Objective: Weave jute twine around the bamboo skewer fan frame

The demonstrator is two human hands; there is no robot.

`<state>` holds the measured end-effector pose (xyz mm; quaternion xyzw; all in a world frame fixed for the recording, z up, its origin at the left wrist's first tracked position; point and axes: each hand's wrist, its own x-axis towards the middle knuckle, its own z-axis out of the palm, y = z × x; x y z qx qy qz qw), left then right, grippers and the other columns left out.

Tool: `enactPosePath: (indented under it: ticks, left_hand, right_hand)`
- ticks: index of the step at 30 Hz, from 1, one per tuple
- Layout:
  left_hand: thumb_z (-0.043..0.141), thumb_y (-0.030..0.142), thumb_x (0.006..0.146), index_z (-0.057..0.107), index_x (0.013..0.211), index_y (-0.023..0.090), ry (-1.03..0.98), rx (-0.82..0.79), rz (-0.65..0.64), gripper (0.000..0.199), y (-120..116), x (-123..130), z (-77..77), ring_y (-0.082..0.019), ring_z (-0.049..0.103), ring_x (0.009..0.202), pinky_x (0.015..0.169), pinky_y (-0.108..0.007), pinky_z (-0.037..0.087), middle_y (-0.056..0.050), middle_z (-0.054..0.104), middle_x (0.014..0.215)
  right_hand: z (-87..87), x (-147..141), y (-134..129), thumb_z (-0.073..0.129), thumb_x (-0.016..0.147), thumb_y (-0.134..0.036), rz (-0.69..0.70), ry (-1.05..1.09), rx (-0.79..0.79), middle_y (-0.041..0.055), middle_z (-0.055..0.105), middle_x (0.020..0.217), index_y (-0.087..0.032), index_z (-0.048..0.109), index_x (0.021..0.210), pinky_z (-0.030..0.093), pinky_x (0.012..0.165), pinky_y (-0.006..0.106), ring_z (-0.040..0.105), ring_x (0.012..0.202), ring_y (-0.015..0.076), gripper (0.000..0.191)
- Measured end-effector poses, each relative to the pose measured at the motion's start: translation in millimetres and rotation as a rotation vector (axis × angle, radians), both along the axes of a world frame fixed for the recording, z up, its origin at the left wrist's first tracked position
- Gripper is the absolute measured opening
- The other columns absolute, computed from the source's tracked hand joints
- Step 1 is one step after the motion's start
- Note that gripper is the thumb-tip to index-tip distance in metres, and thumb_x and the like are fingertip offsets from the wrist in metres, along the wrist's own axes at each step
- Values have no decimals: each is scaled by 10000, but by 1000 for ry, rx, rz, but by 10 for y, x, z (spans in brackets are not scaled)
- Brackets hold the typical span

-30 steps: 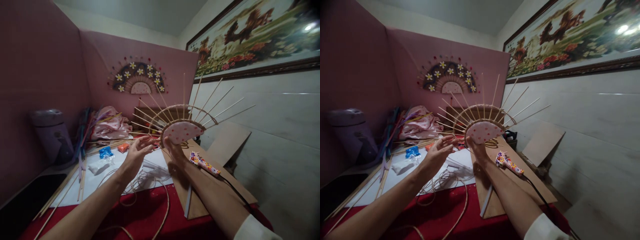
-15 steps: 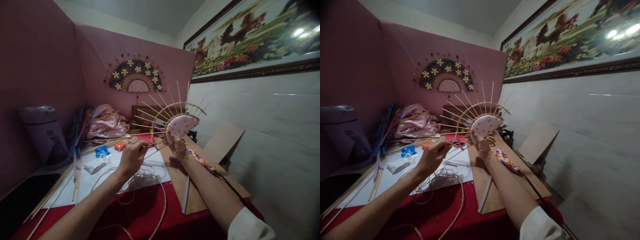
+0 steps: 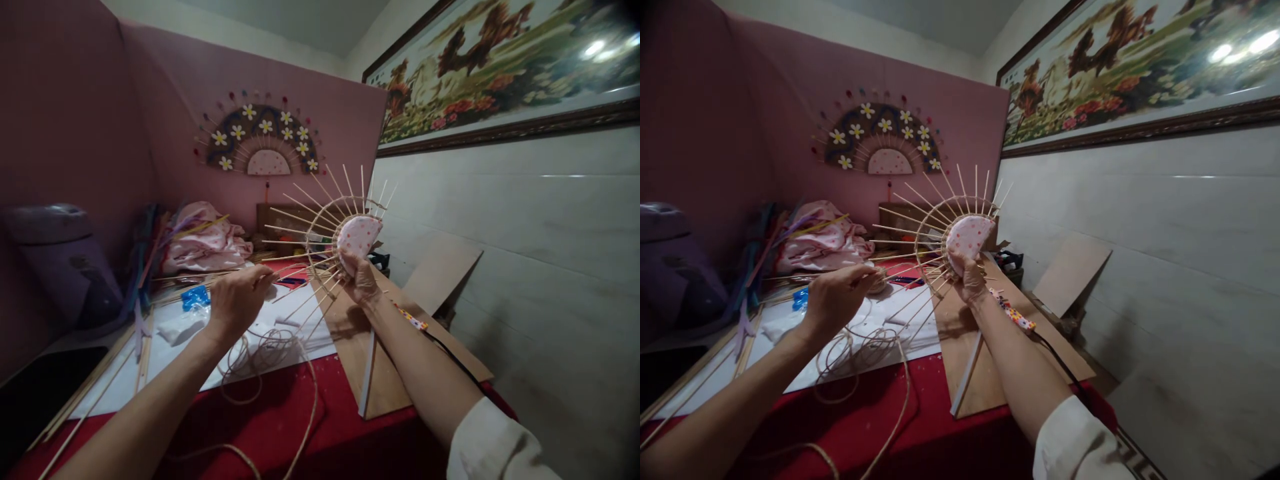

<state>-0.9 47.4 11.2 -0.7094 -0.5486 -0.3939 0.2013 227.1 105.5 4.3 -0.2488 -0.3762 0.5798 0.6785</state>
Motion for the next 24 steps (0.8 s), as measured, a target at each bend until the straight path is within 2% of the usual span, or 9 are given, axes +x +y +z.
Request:
enactPosePath:
  ticks: [8, 15, 21, 24]
  left_hand:
    - [559, 385, 811, 710, 796, 235, -18, 106, -10, 213, 49, -38, -20, -186, 641, 652, 562, -272, 335, -16, 718, 734]
    - [504, 293, 849, 694, 808, 202, -46, 112, -100, 215, 112, -64, -63, -176, 640, 727, 603, -254, 379, -39, 715, 838]
    - [515, 310, 844, 694, 871, 194, -156, 125, -151, 215, 184, -82, -116, -182, 649, 716, 625, -260, 423, -49, 720, 838]
    - [504, 310, 855, 695, 872, 176, -165, 203, -156, 235, 183, -86, -108, -182, 644, 693, 626, -268, 437, -60, 714, 822]
  right_hand:
    - [14, 4, -38, 736, 576, -312, 4, -52, 17, -6, 669, 671, -175, 590, 825, 351, 302, 176, 537, 439, 87, 320]
    - [75, -21, -96, 736, 552, -312, 28, -58, 4, -1, 656, 606, -156, 585, 777, 304, 272, 151, 518, 396, 77, 313]
    - [72, -34, -85, 752, 546, -337, -17, -58, -5, -15, 658, 612, -169, 581, 798, 396, 320, 177, 543, 422, 89, 348]
    - [68, -31, -55, 752, 541, -337, -40, -43, 17, -13, 656, 626, -166, 580, 803, 384, 313, 173, 550, 440, 92, 358]
